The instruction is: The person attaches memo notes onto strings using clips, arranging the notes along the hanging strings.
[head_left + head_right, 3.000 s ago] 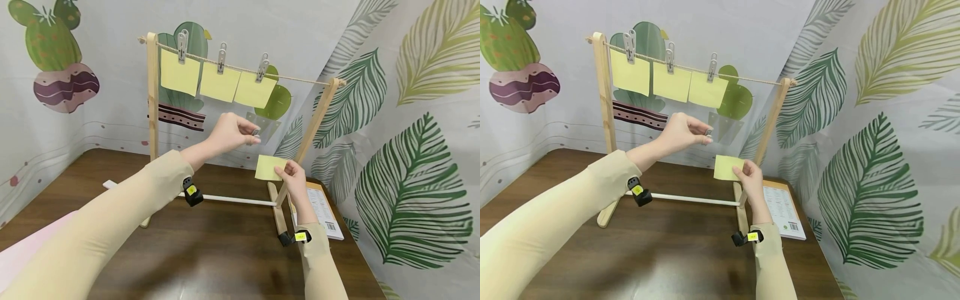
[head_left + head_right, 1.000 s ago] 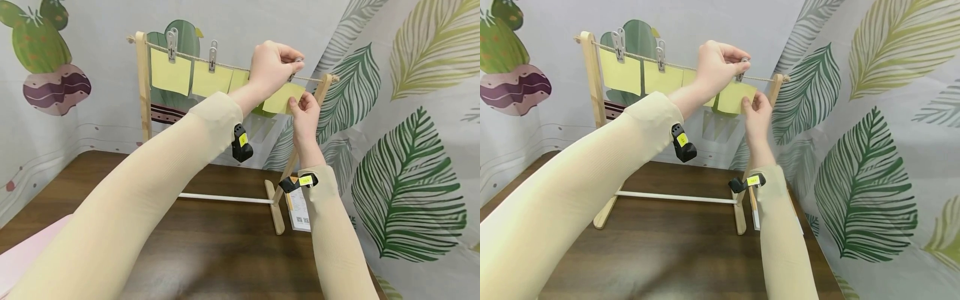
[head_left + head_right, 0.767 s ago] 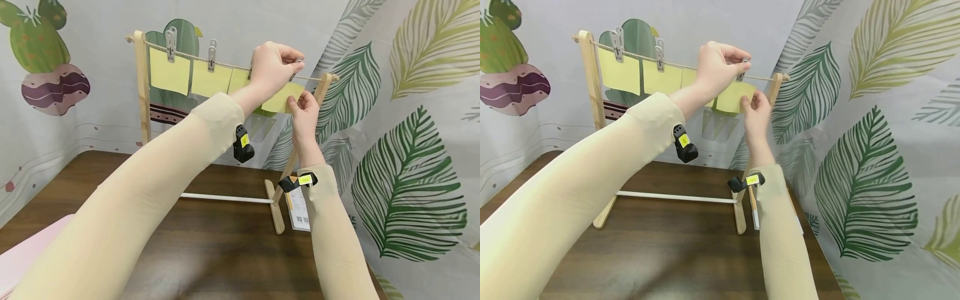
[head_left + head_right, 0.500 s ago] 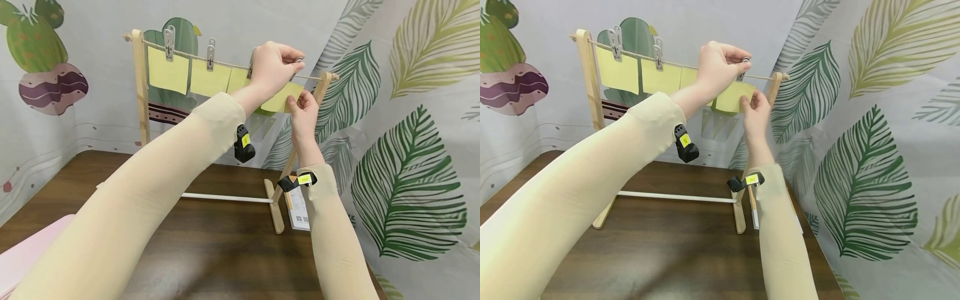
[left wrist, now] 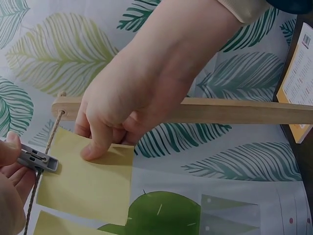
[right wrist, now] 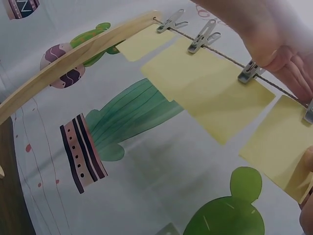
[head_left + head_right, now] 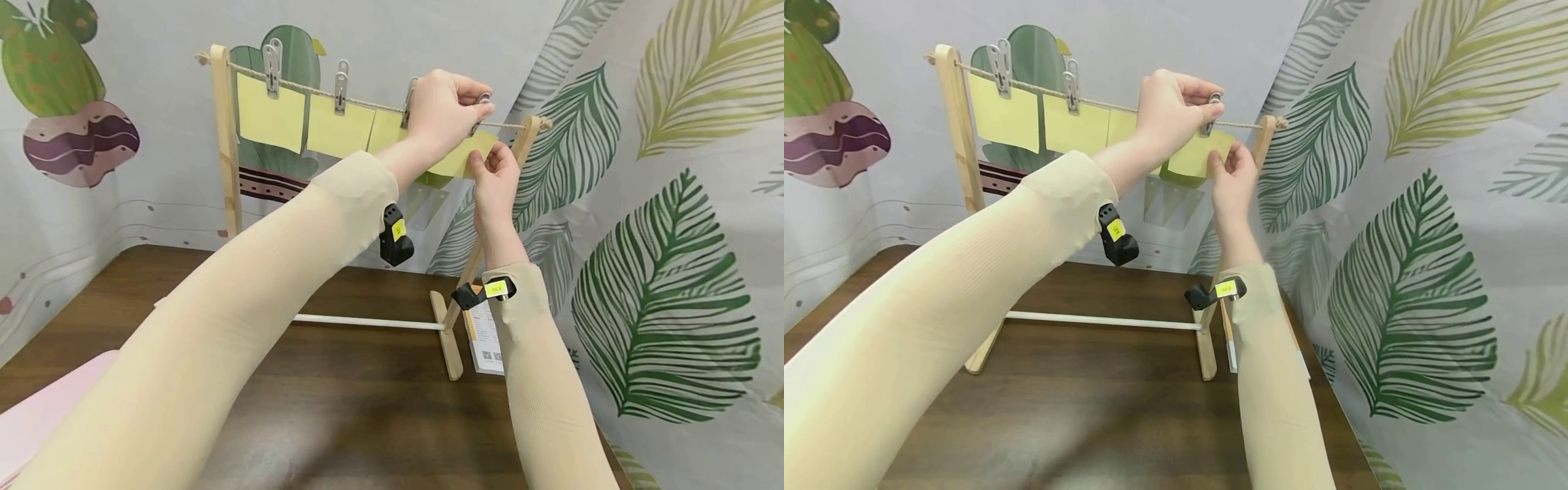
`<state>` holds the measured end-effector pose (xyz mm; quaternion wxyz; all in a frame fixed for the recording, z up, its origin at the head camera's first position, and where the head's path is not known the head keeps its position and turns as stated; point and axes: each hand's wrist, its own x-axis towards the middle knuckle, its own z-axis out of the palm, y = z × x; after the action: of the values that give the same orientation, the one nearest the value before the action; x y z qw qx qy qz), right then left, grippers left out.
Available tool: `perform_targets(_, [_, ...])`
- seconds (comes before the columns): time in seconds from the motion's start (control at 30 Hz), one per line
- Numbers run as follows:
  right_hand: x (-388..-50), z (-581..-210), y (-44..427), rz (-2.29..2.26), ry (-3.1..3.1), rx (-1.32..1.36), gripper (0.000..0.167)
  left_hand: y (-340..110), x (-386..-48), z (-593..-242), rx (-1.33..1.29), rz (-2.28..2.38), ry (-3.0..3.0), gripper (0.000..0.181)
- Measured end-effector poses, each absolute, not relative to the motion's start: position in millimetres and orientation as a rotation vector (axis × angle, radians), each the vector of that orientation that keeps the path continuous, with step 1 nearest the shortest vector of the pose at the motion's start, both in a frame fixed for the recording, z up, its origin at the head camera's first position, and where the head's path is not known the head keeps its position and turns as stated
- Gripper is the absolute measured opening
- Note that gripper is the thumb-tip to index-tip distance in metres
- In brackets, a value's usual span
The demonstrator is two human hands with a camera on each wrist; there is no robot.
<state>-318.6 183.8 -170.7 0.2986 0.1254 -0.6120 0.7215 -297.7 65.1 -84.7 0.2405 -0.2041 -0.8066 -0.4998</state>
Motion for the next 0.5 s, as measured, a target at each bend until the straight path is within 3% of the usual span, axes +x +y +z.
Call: perform_targets(0.5, [-317.3,-168.5,184.4,1.864,-1.69,0.345,0.014,61.2,-298.1,-84.7,-0.544,-1.261,-2.316,0.036])
